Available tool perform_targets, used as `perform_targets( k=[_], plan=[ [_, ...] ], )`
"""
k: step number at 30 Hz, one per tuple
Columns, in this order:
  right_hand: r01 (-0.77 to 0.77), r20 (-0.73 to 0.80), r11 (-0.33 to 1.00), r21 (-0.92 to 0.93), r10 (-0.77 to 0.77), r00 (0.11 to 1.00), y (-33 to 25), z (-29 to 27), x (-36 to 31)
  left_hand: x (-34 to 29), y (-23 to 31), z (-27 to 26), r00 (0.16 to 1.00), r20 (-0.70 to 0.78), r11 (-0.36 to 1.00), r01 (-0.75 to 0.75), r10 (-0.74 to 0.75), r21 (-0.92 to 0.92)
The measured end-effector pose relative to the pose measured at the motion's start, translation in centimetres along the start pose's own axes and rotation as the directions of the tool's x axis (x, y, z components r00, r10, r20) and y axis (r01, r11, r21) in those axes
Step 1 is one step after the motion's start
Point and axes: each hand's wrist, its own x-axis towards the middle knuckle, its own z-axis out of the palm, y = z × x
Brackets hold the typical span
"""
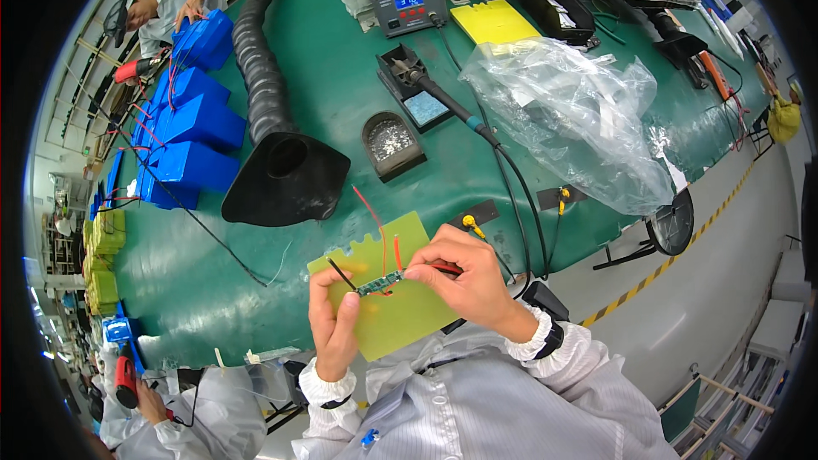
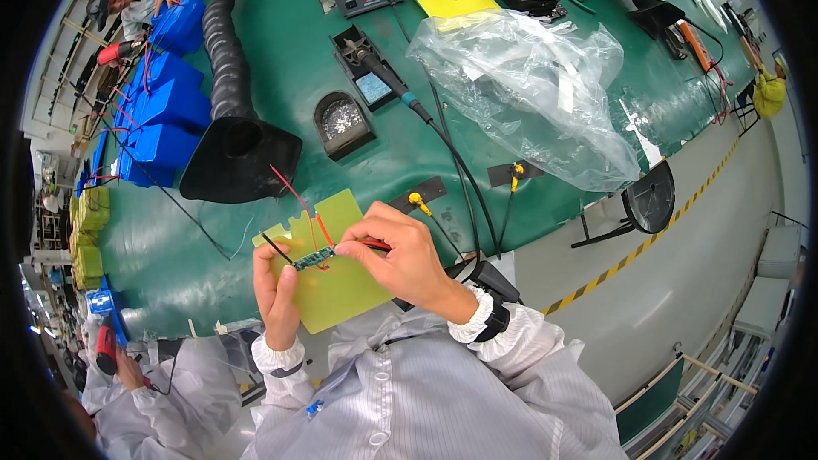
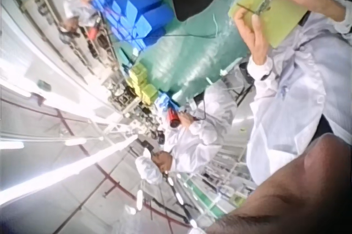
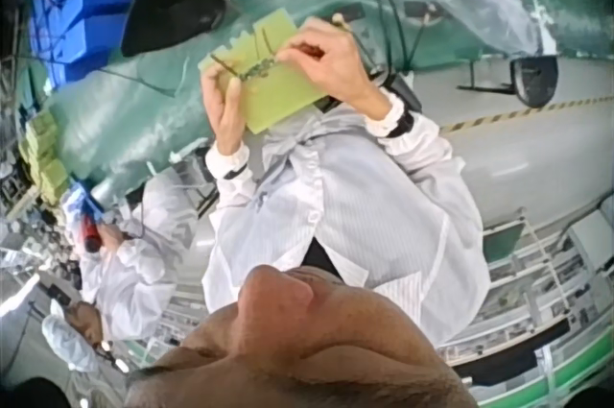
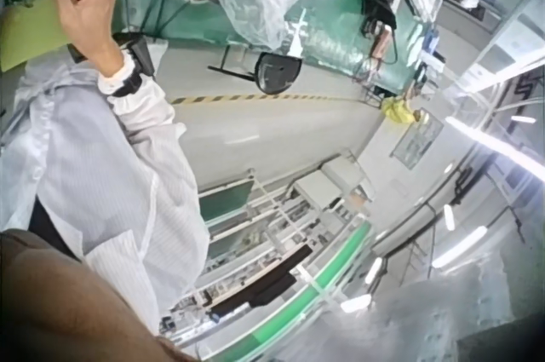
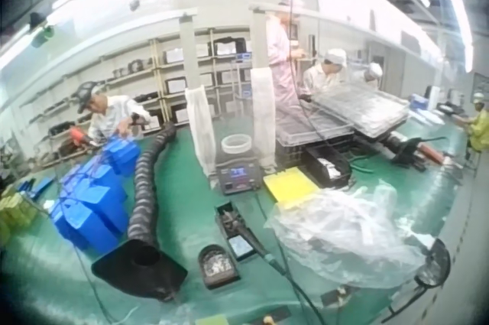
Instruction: Assembling electronic components, connecting wires to a PCB, and handling lithium-ion battery cells in a factory environment.
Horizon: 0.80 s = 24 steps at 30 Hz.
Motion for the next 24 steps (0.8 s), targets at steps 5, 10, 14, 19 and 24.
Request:
perform_targets(
  k=[5, 10, 14, 19, 24],
  plan=[
    [-0.003, -0.022, 1.000, -0.028, 0.003, 1.000, 0.06, -0.40, 0.00, 0.16, 0.22, 0.53, 1.000, 0.005, 1.000, 0.015, -0.015, -0.006],
    [0.011, -0.040, 0.999, -0.040, -0.013, 0.999, 0.22, -0.41, -0.07, 0.15, 0.13, 0.62, 1.000, 0.012, 1.000, 0.006, -0.005, -0.022],
    [0.011, -0.050, 0.999, -0.033, -0.013, 0.999, -0.15, -0.46, -0.08, -0.04, -0.11, 0.43, 1.000, 0.012, 1.000, 0.011, -0.012, 0.011],
    [0.031, -0.028, 0.997, -0.071, -0.034, 0.999, -0.67, -0.64, -0.09, -0.31, -0.02, 0.54, 0.999, -0.029, 0.995, -0.043, 0.046, 0.090],
    [0.053, -0.051, 0.995, -0.087, -0.058, 0.997, -0.68, -0.58, -0.30, -0.40, 0.49, 0.83, 0.999, -0.038, 0.997, -0.030, 0.033, 0.071]
  ],
)
